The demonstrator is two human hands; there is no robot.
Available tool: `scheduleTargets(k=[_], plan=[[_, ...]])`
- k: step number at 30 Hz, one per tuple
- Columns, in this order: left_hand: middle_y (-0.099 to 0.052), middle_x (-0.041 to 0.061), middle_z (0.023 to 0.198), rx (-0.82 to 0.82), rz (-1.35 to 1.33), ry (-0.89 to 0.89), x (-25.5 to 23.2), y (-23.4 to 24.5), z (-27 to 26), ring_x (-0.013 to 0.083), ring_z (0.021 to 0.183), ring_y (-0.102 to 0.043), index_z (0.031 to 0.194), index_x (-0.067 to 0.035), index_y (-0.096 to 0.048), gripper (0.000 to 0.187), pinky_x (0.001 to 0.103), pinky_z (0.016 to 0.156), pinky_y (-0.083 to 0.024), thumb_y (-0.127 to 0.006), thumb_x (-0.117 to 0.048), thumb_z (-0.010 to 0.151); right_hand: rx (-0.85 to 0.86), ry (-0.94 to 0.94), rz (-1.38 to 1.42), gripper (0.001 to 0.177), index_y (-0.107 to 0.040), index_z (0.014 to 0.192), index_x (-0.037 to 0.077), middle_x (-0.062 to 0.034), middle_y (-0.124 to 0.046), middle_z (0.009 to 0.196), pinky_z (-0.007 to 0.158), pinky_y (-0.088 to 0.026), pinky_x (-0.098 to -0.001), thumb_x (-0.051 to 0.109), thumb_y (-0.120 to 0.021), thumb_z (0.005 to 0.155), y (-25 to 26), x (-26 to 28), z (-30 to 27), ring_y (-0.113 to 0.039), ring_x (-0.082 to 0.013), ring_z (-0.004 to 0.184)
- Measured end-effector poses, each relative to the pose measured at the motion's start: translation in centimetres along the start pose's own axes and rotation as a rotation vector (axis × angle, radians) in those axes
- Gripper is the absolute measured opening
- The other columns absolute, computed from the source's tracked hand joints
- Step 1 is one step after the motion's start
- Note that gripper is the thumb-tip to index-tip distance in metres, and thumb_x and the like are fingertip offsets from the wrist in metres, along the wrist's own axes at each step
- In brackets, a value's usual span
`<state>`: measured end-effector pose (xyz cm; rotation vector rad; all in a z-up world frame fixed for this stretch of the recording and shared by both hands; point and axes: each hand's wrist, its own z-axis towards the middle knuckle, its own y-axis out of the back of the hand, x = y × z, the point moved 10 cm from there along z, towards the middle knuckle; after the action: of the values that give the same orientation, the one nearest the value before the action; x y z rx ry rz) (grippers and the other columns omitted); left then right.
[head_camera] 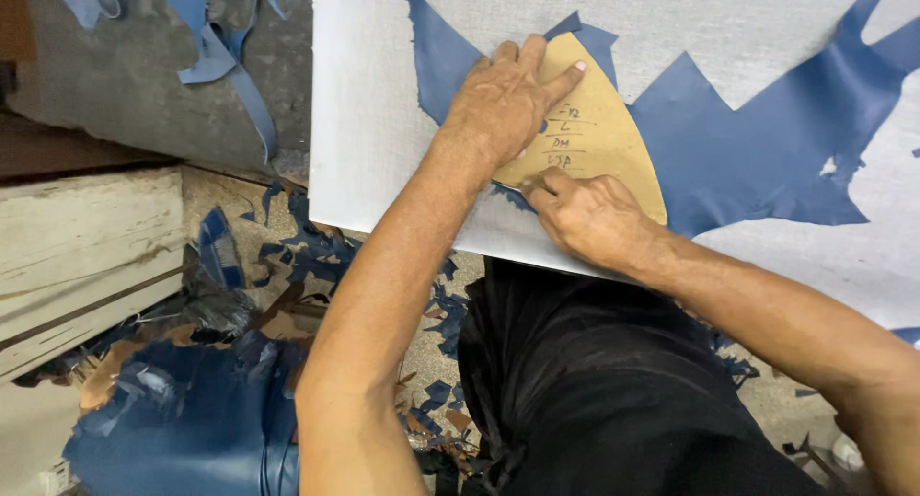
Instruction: The person uses a rotary cutter and cardboard templates to cut shapes from a large piece of blue fabric on a white worktable. They repeatedly position templates, trace outlines, and cut out fabric pieces, then set the cut pieces aside.
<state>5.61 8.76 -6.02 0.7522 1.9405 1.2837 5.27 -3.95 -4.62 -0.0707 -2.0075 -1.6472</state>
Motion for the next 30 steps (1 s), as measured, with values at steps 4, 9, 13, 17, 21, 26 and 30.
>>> scheduleTargets(k=[4,9,13,17,21,26,30], plan=[[-0.054,0.011,0.125,0.04,0.009,-0.014,-0.5,-1.6,0.0,0.0271,0.106,-0.059,0.149,-0.036,-0.05,0.059,0.04,0.094,-0.051,-0.053,-0.008,0.097,0.104,-0.019,-0.004,0.037,-0.067,0.122,-0.001,-0.0174,-0.067,0.104,0.048,-0.056,-0.0424,0.011,-0.062,0.088,2.5,-3.0,-5.6,-0.069,-0.0299,0.061],[-0.055,0.011,0.124,0.008,0.04,-0.018,-0.7,-0.7,-0.2,0.0257,0.106,-0.061,0.151,-0.034,-0.051,0.06,0.038,0.098,-0.052,-0.051,-0.004,0.099,0.156,-0.163,-0.122,0.032,-0.069,0.124,0.007,-0.0089,-0.063,0.087,0.043,-0.053,-0.0364,0.013,-0.064,0.092,3.8,-8.3,-14.9,-0.061,-0.0208,0.048],[-0.052,0.014,0.126,0.12,0.081,0.045,-1.5,0.2,-0.6,0.0286,0.103,-0.061,0.155,-0.032,-0.043,0.065,0.038,0.092,-0.054,-0.053,-0.004,0.097,0.247,-0.266,-0.25,0.045,-0.067,0.131,0.006,-0.0098,-0.064,0.091,0.043,-0.054,-0.0345,0.008,-0.065,0.086,3.5,-8.3,-18.6,-0.064,-0.0195,0.052],[-0.045,0.018,0.133,0.279,0.132,0.12,-2.9,0.4,-0.9,0.0322,0.109,-0.057,0.158,-0.022,-0.031,0.086,0.037,0.088,-0.056,-0.074,-0.029,0.084,0.187,-0.36,-0.216,0.057,-0.066,0.133,0.006,-0.0119,-0.065,0.094,0.056,-0.058,-0.036,0.006,-0.066,0.076,6.1,-5.5,-16.6,-0.068,-0.0236,0.066],[-0.041,0.027,0.138,0.384,0.232,0.248,-4.3,-0.6,-1.2,0.0359,0.104,-0.057,0.163,-0.009,-0.02,0.125,0.039,0.087,-0.057,-0.08,-0.071,0.072,0.198,-0.282,-0.287,0.049,-0.065,0.13,0.003,-0.0142,-0.065,0.104,0.065,-0.059,-0.0376,0.006,-0.065,0.08,6.7,-3.5,-14.9,-0.069,-0.0258,0.074],[-0.036,0.029,0.143,0.167,0.117,0.275,-4.5,0.2,-1.8,0.0399,0.115,-0.049,0.158,-0.01,-0.025,0.126,0.036,0.087,-0.056,-0.084,-0.067,0.063,0.25,-0.321,-0.075,0.028,-0.068,0.113,0.016,-0.007,-0.066,0.118,0.069,-0.061,-0.0403,0.021,-0.065,0.086,6.3,-3.9,-17.2,-0.073,-0.0254,0.087],[-0.041,0.025,0.144,-0.038,-0.054,0.224,-5.4,1.8,-4.6,0.0394,0.12,-0.049,0.158,-0.005,-0.038,0.112,0.045,0.096,-0.051,-0.083,-0.059,0.071,0.039,-0.572,0.006,0.057,-0.06,0.135,0.011,-0.015,-0.055,0.143,0.063,-0.062,-0.0433,0.034,-0.07,0.085,6.0,-5.8,-12.9,-0.073,-0.0339,0.085]])
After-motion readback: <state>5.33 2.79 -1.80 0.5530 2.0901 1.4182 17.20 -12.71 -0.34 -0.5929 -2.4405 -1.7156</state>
